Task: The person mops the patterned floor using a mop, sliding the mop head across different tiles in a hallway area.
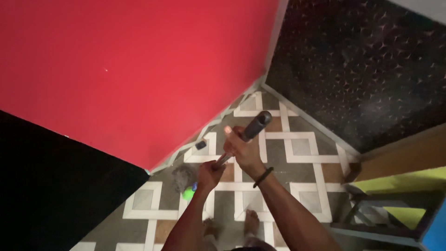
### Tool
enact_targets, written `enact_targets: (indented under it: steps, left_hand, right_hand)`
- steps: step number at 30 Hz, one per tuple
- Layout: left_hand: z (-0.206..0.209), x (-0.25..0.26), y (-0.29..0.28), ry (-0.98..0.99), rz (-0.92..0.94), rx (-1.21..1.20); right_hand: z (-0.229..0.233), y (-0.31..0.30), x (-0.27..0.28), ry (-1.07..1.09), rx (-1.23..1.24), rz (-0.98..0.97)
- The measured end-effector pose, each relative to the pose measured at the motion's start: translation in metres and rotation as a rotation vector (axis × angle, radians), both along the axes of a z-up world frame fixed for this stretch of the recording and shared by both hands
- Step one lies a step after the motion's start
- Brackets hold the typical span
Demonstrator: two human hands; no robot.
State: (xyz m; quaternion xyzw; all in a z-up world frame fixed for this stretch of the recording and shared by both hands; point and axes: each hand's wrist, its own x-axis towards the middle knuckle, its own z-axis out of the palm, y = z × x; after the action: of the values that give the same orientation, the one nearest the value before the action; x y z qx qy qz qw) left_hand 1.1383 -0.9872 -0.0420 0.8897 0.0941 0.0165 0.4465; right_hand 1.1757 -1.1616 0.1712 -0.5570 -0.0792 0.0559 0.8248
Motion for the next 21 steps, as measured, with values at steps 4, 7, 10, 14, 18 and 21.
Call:
enact_targets:
  steps: [4, 7, 10, 14, 18, 21]
  left_hand:
    - [-0.024, -0.027, -0.014, -0.007, -0.097, -0.109]
    - [-0.037, -0.046, -0.018, -0.093, -0.164, -0.036]
    - [-0.04, -0.062, -0.024, 0.153, -0.116, 0.116]
    - [-0.026, -0.056, -0.032, 0.379, -0.241, 0.241]
    - [-0.008, -0.073, -0.028, 0.409, -0.337, 0.316]
    - [0.006, -0.073, -0.011, 0.525, -0.426, 0.336]
  right_hand:
    - [-0.004, -0.033, -0.027, 0.041, -0.005, 0.041]
    - [-0.006, -0.052, -0.061, 0.026, -0.015, -0.043]
    - [-0.013, -0.062, -0.081, 0.03, 0.045, -0.107]
    - [-0.027, -0.082, -0.088, 0.018, 0.212, -0.249]
    - [-0.031, -0.104, -0.097, -0.021, 0.269, -0.371]
    - [-0.026, -0.099, -0.103, 0.051, 0.427, -0.305]
